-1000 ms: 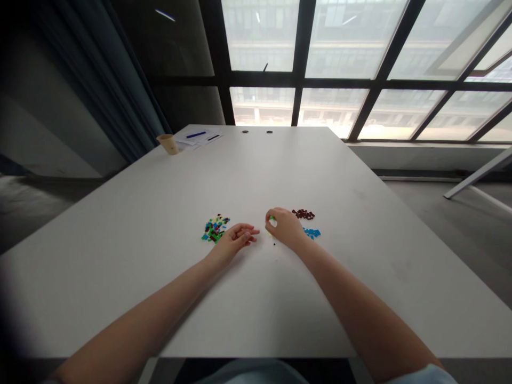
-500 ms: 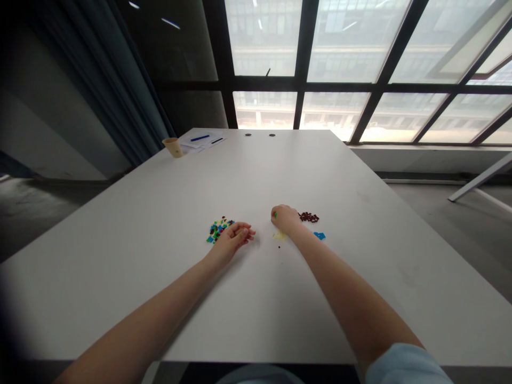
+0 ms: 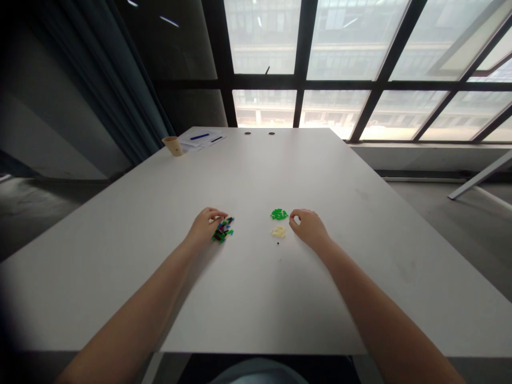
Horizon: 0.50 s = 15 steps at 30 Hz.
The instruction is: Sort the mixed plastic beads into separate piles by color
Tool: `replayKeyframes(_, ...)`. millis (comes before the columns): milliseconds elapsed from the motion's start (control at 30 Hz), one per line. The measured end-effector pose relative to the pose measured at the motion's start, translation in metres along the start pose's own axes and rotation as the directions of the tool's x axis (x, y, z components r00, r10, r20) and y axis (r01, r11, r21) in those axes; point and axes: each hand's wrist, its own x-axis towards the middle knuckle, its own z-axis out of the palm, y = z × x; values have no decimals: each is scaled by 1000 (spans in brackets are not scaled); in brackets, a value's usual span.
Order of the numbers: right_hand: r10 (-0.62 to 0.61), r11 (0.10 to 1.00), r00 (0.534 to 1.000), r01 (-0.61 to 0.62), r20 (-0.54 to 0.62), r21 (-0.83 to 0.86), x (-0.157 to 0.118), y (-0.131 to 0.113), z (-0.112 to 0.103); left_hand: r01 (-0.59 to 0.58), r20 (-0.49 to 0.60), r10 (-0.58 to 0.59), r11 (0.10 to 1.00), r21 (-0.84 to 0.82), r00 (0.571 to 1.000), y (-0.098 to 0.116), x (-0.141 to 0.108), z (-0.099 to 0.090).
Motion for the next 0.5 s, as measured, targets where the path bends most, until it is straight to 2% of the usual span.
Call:
replayKeyframes(167, 85, 996, 996, -84, -9, 37, -25, 17, -3, -46, 50, 36, 973, 225, 998, 0, -8, 9)
replayKeyframes(300, 96, 993, 995, -94, -31, 69, -28, 22, -5, -76, 105, 33, 894, 442, 994, 2, -11, 13)
replayKeyframes(400, 86, 991, 996, -82, -39, 101, -27, 23, -6, -101, 110, 52, 861, 499, 993, 3, -11, 15)
replayKeyframes(500, 73, 992, 996, -68, -49, 102, -27, 25, -8, -147, 119, 104, 877, 457, 987, 7, -10, 17)
